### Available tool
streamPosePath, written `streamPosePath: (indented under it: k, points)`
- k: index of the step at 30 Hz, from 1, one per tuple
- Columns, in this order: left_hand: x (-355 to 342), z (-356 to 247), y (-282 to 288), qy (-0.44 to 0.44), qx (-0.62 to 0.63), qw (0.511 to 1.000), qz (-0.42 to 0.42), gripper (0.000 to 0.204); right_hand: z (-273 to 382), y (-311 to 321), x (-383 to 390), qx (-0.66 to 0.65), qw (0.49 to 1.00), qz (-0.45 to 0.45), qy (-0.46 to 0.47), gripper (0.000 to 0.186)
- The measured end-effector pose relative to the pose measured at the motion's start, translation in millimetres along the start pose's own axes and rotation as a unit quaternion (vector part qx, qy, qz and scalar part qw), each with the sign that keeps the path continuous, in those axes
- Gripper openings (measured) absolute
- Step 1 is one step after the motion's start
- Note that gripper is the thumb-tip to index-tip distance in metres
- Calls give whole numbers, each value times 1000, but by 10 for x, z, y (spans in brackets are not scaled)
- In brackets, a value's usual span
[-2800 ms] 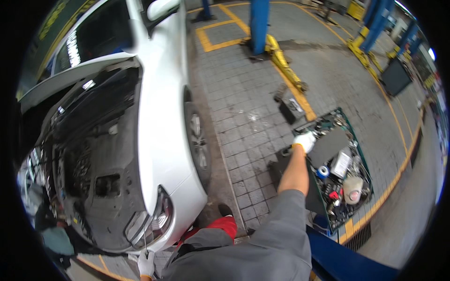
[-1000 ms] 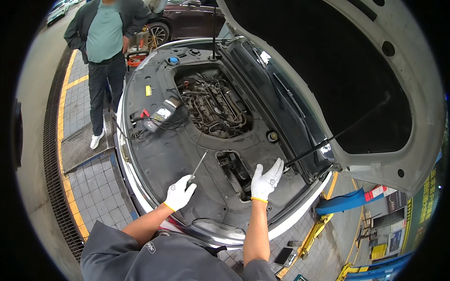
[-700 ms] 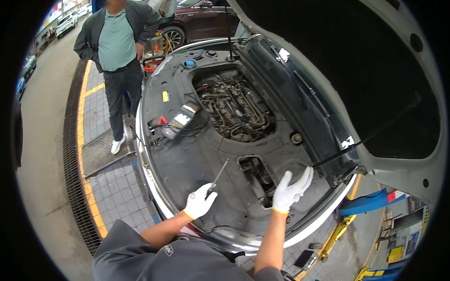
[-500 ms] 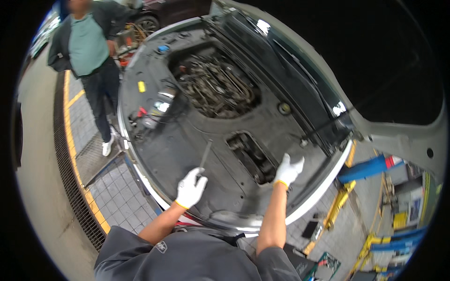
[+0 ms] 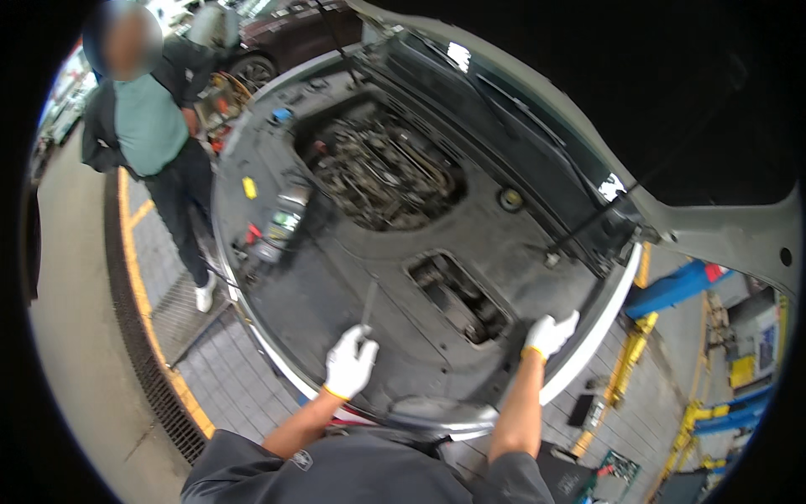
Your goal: The person uses a screwdriver to remove and reinsert screws around the engine bay of a white car with the hood open. The person repeatedly handles the screwdriver and adjusts components near the engine cover and battery area.
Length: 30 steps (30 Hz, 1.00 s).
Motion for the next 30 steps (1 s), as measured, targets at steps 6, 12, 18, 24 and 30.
streamPosePath:
  k: [6,12,18,24,30]
  points:
    - [30,233,-37,-62,-63,996,-31,44,-62,-184,41,62,998,10,-19,76]
    - [-7,55,7,-2,-66,998,18,46,-133,-228,-17,53,998,20,32,71]
    - [42,81,-26,-129,-72,989,-16,47,850,19,727,-182,978,90,41,64]
    - [63,117,-34,-76,-96,993,7,46,1905,43,1443,-221,951,107,185,70]
    - [22,58,-9,-120,-95,988,-15,47,2206,-62,1476,-356,908,209,69,79]
Point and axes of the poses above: each hand's wrist, its own x-axis away from the middle knuckle, its own y-axis out of the back of the hand, z = x × y, the point moved 5 cm from there along -x, towards the middle knuckle, and after that the axes turned 9 degrees about -y, right-handed, at the moved point
